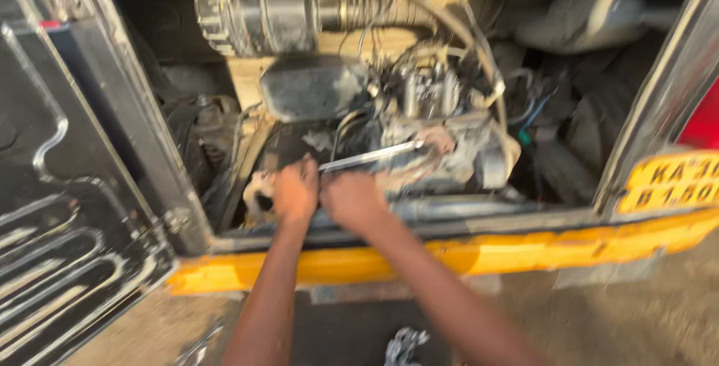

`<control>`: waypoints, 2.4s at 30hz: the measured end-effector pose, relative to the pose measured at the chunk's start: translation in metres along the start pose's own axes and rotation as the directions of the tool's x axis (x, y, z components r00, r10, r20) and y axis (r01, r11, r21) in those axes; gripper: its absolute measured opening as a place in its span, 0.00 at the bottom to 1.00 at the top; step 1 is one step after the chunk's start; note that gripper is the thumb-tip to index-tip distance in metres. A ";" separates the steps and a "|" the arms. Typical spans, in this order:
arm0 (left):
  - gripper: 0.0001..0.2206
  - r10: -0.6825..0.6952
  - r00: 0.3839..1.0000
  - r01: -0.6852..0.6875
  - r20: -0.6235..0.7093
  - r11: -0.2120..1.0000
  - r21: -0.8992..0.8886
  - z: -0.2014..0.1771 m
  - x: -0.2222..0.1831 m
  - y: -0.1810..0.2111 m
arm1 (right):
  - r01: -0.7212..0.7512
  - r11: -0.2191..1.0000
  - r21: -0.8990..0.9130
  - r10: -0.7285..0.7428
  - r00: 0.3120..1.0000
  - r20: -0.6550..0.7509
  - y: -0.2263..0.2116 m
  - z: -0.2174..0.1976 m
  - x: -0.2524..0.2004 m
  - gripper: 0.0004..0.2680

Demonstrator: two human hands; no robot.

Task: The person uses a wrench to tighten and loosen bolts on an exposed vehicle engine, handling various tools from a pile on the ground.

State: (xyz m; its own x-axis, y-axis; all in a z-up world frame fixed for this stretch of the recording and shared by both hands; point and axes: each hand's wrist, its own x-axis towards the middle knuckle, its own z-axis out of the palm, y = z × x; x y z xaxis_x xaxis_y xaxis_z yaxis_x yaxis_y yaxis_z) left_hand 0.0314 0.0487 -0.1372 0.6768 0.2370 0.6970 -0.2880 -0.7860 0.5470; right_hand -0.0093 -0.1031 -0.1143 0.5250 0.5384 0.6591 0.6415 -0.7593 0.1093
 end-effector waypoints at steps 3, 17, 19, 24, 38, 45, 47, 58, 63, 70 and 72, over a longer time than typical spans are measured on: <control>0.21 0.016 0.999 -0.020 -0.041 0.994 -0.107 0.000 0.000 -0.007 | 0.173 0.978 0.116 -0.150 0.972 -0.183 0.005 -0.019 -0.006 0.07; 0.10 0.248 0.948 -0.181 0.202 0.937 -0.300 -0.038 0.019 0.013 | 0.118 0.982 -0.147 -0.097 0.985 0.144 0.119 -0.086 0.000 0.08; 0.11 0.309 0.944 -0.248 0.114 0.895 -0.370 -0.042 0.043 0.017 | 0.107 0.994 0.028 -0.109 0.990 0.084 0.132 -0.078 0.006 0.07; 0.09 0.231 0.973 -0.130 0.009 0.579 -0.805 -0.027 0.078 0.058 | 0.057 0.894 0.444 0.018 0.986 -0.163 0.152 -0.060 0.003 0.06; 0.11 0.216 0.963 0.020 0.160 0.535 -0.844 0.076 0.069 0.148 | -0.097 0.543 0.834 0.368 0.920 -0.132 0.169 -0.052 0.000 0.05; 0.14 -0.147 0.940 0.340 0.307 0.415 -0.844 0.054 0.039 0.094 | -0.025 0.877 0.481 -0.001 0.999 0.053 0.148 -0.077 0.024 0.07; 0.11 -0.259 0.899 0.430 0.354 0.363 -0.827 0.050 0.036 0.093 | 0.071 0.908 0.413 -0.116 0.990 0.086 0.144 -0.086 0.030 0.08; 0.15 -0.500 0.847 0.085 -0.181 0.464 -0.882 -0.036 -0.021 0.056 | 0.199 0.941 0.274 -0.201 0.979 -0.022 0.133 -0.089 0.009 0.09; 0.06 0.347 0.924 -0.315 -0.159 0.929 0.192 -0.063 -0.041 0.049 | 0.267 0.963 -0.035 -0.257 0.950 0.179 0.126 -0.078 0.019 0.02; 0.08 0.213 0.960 -0.234 0.183 0.967 0.098 -0.062 -0.021 0.057 | 0.202 0.969 0.144 -0.199 0.979 -0.033 0.086 -0.090 -0.005 0.05; 0.07 0.300 0.942 -0.315 0.148 0.945 0.091 -0.072 -0.017 0.055 | 0.226 0.963 0.150 -0.217 0.974 -0.071 0.078 -0.103 -0.004 0.05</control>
State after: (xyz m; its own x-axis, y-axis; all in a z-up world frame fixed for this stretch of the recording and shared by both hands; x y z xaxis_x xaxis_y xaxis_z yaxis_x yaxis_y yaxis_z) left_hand -0.0446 0.0422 -0.0859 0.6518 -0.0974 0.7521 -0.4239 -0.8692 0.2547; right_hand -0.0189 -0.2023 -0.0316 0.3319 0.6630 0.6710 0.8201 -0.5544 0.1420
